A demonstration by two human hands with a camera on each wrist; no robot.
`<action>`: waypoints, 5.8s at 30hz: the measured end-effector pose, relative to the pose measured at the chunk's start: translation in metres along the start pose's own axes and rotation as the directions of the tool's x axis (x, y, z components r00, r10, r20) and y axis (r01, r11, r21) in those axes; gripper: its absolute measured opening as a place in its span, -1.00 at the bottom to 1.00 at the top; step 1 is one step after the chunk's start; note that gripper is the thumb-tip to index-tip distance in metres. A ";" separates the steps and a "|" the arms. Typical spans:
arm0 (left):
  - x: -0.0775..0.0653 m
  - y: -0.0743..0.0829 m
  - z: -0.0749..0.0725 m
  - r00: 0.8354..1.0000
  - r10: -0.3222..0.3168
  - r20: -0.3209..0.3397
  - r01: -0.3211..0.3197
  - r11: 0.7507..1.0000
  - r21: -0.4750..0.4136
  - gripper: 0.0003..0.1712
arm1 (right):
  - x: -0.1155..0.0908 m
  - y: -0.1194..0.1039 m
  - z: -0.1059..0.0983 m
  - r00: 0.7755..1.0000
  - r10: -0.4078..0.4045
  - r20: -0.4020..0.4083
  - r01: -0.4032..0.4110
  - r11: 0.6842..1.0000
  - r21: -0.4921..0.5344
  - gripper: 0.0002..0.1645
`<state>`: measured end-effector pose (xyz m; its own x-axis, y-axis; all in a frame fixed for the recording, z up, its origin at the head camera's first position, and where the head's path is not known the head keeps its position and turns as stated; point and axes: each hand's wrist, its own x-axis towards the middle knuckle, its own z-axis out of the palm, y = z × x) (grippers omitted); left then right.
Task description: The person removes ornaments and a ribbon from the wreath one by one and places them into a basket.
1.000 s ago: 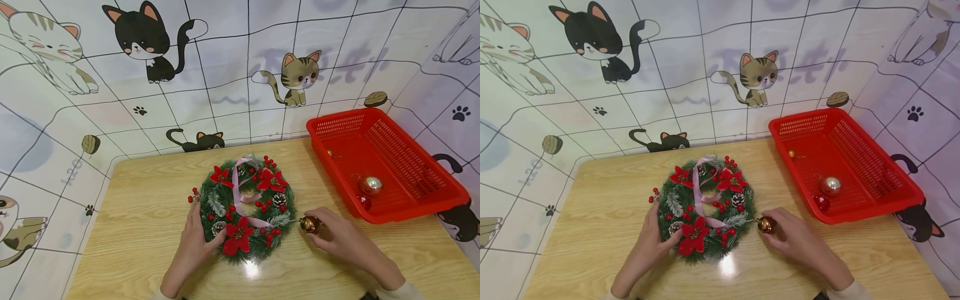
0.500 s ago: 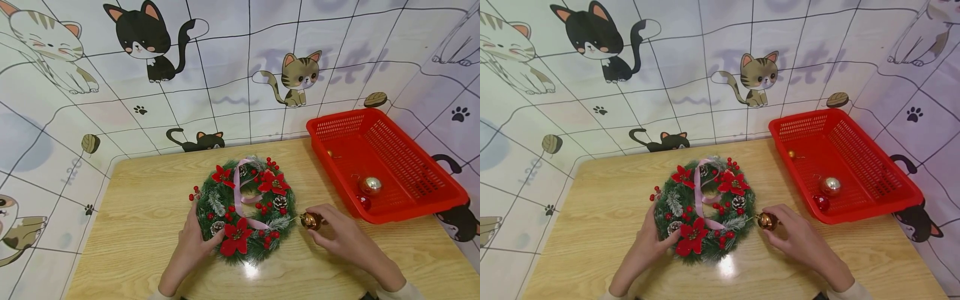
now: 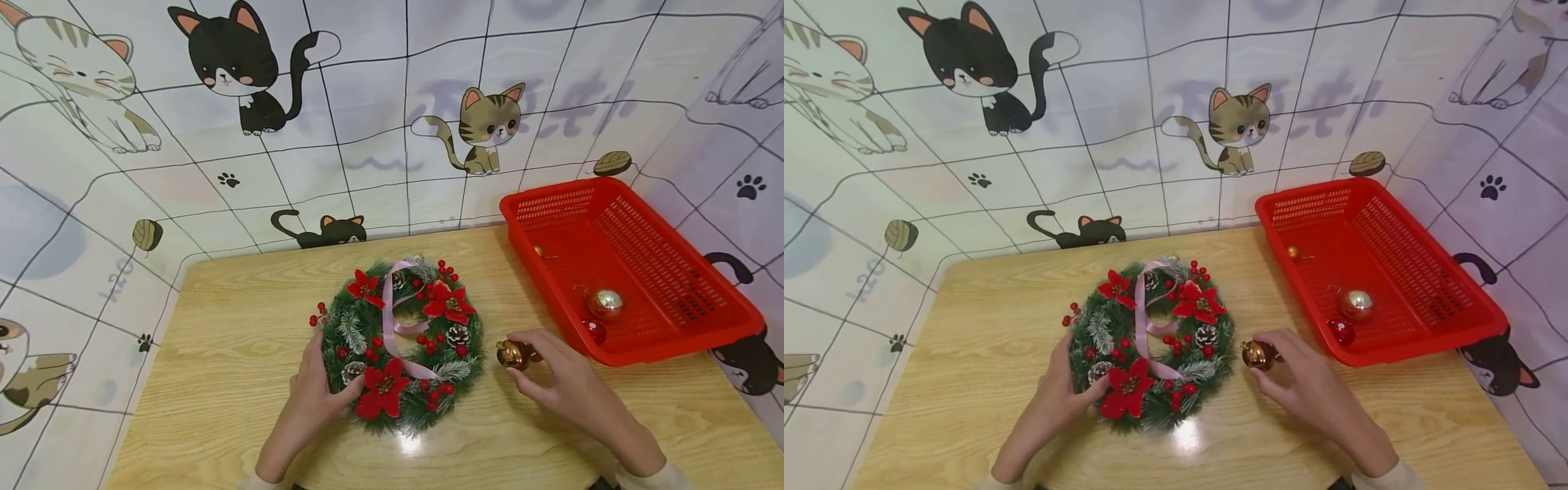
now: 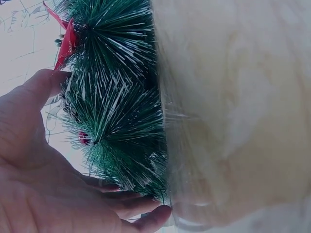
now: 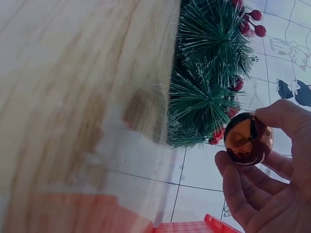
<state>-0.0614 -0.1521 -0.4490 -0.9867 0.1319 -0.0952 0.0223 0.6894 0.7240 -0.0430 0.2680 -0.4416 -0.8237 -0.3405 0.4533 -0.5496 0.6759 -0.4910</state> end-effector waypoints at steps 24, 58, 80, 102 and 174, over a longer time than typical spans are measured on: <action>0.005 -0.009 -0.005 1.000 0.025 -0.006 -0.025 0.999 -0.036 0.20 | 0.000 -0.001 -0.002 0.999 0.027 -0.040 -0.026 1.000 0.010 -0.25; 0.010 -0.017 -0.014 0.998 0.047 0.046 -0.046 0.999 -0.019 0.18 | 0.003 -0.001 -0.021 0.988 0.039 -0.147 -0.044 0.999 -0.028 -0.19; -0.001 -0.004 -0.019 0.996 0.051 -0.067 -0.056 0.995 -0.088 0.21 | 0.006 0.009 -0.031 0.984 0.105 -0.145 -0.109 0.994 -0.022 -0.20; -0.008 0.014 0.013 0.995 0.038 -0.094 -0.026 0.992 0.120 0.46 | 0.009 0.013 -0.033 0.972 0.095 -0.214 -0.108 0.993 -0.046 -0.16; 0.021 -0.021 -0.019 0.945 0.205 0.257 -0.210 0.978 -0.007 0.35 | 0.001 0.019 -0.041 0.943 0.188 -0.274 -0.215 0.974 -0.073 -0.16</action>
<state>-0.0860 -0.1775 -0.4531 -0.8861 0.4485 -0.1171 0.2279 0.6415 0.7325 -0.0482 0.3073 -0.4203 -0.8420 -0.0147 0.5392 -0.3477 0.7791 -0.5217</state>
